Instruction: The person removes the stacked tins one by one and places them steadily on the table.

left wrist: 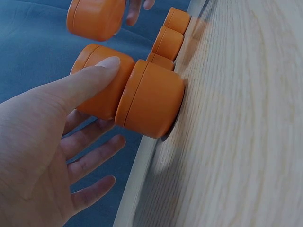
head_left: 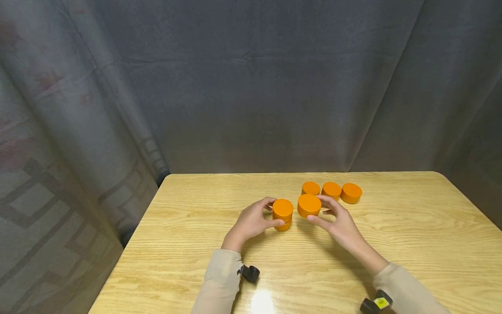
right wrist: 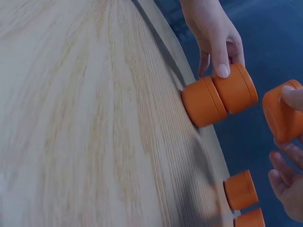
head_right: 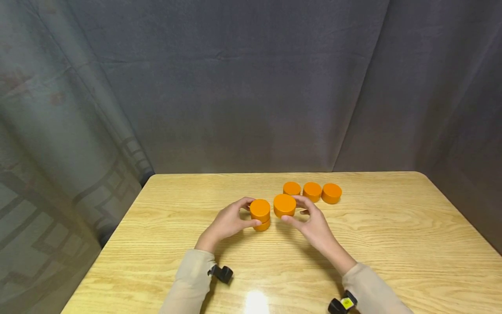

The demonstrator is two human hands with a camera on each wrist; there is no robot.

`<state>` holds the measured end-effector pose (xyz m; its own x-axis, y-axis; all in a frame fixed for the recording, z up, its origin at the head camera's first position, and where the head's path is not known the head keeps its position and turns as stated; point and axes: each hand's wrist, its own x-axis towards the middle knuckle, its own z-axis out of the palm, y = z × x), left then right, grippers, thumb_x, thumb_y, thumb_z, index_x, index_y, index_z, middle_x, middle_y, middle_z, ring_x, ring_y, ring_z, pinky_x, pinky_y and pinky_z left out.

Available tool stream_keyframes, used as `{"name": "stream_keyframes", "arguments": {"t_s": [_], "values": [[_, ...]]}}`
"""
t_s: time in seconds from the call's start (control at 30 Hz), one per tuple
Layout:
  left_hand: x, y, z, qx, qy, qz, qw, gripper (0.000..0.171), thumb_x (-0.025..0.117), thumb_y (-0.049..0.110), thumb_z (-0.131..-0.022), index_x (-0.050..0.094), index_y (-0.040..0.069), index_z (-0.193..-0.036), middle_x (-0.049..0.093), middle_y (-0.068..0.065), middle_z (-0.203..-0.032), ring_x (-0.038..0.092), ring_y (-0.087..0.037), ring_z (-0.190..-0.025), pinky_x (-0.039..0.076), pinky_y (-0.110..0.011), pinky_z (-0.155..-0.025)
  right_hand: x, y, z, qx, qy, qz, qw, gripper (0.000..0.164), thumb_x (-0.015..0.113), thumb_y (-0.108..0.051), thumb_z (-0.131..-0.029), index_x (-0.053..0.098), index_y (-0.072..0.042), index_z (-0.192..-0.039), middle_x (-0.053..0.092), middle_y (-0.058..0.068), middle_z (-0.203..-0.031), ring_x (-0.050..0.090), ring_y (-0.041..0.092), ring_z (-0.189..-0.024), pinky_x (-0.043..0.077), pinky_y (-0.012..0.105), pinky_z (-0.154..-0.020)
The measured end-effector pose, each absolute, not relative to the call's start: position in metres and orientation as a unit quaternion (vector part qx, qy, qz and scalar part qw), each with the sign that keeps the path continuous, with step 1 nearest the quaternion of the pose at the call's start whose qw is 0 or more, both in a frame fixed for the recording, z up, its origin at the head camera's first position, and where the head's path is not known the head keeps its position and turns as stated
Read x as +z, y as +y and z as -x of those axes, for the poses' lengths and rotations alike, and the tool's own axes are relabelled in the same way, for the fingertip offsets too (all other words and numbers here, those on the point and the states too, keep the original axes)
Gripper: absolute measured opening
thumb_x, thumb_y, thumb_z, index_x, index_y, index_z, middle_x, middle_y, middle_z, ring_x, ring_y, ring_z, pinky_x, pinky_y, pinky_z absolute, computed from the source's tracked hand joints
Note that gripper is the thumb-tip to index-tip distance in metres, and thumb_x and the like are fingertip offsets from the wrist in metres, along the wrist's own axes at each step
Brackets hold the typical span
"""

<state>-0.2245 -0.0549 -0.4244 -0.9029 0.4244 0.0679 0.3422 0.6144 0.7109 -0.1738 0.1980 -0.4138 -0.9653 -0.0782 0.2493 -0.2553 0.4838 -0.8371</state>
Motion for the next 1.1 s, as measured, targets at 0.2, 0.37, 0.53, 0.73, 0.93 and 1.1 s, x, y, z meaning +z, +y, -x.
{"name": "stream_keyframes", "arguments": {"t_s": [0.2, 0.37, 0.53, 0.73, 0.93, 1.1], "values": [[-0.423, -0.055, 0.225, 0.379, 0.899, -0.212, 0.055, 0.059, 0.079, 0.045, -0.083, 0.059, 0.023, -0.134, 0.064, 0.007, -0.119, 0.059, -0.015, -0.110, 0.049, -0.039, -0.091, -0.414, 0.206, 0.173, 0.495, -0.858, -0.094, 0.097, 0.057, 0.075, -0.020, -0.090, 0.050, -0.001, -0.138, 0.058, 0.017, -0.133, 0.053, 0.024, -0.119, 0.044, 0.033, -0.094], [-0.423, -0.055, 0.225, 0.381, 0.898, -0.211, 0.055, 0.060, 0.079, 0.045, -0.083, 0.058, 0.023, -0.134, 0.064, 0.007, -0.119, 0.059, -0.015, -0.110, 0.048, -0.040, -0.092, -0.414, 0.212, 0.171, 0.497, -0.856, -0.093, 0.107, 0.055, 0.075, -0.019, -0.091, 0.051, -0.001, -0.137, 0.059, 0.016, -0.131, 0.049, -0.001, -0.111, 0.043, 0.026, -0.092], [-0.425, -0.055, 0.225, 0.383, 0.898, -0.211, 0.056, 0.060, 0.079, 0.046, -0.082, 0.058, 0.023, -0.134, 0.064, 0.008, -0.120, 0.059, -0.015, -0.111, 0.048, -0.041, -0.093, -0.414, 0.219, 0.169, 0.495, -0.858, -0.086, 0.110, 0.057, 0.075, -0.019, -0.091, 0.050, 0.000, -0.138, 0.058, 0.018, -0.132, 0.046, -0.007, -0.109, 0.043, 0.023, -0.091], [-0.426, -0.055, 0.224, 0.382, 0.898, -0.209, 0.057, 0.061, 0.079, 0.046, -0.082, 0.058, 0.023, -0.135, 0.064, 0.007, -0.119, 0.059, -0.016, -0.110, 0.048, -0.041, -0.093, -0.415, 0.227, 0.168, 0.489, -0.863, -0.075, 0.107, 0.060, 0.075, -0.021, -0.091, 0.047, 0.000, -0.140, 0.057, 0.020, -0.133, 0.046, -0.005, -0.110, 0.043, 0.022, -0.091], [-0.425, -0.056, 0.224, 0.381, 0.899, -0.209, 0.057, 0.061, 0.079, 0.045, -0.083, 0.058, 0.023, -0.135, 0.064, 0.007, -0.119, 0.059, -0.016, -0.111, 0.048, -0.041, -0.093, -0.415, 0.234, 0.169, 0.486, -0.863, -0.070, 0.122, 0.062, 0.075, -0.017, -0.090, 0.046, 0.003, -0.141, 0.056, 0.024, -0.133, 0.044, -0.011, -0.107, 0.043, 0.017, -0.089], [-0.426, -0.056, 0.224, 0.381, 0.899, -0.211, 0.055, 0.061, 0.079, 0.045, -0.083, 0.058, 0.023, -0.135, 0.064, 0.007, -0.119, 0.059, -0.016, -0.111, 0.048, -0.041, -0.093, -0.414, 0.240, 0.169, 0.485, -0.862, -0.068, 0.131, 0.063, 0.076, -0.016, -0.090, 0.045, 0.005, -0.140, 0.055, 0.026, -0.133, 0.043, -0.011, -0.105, 0.041, 0.014, -0.087]]}}
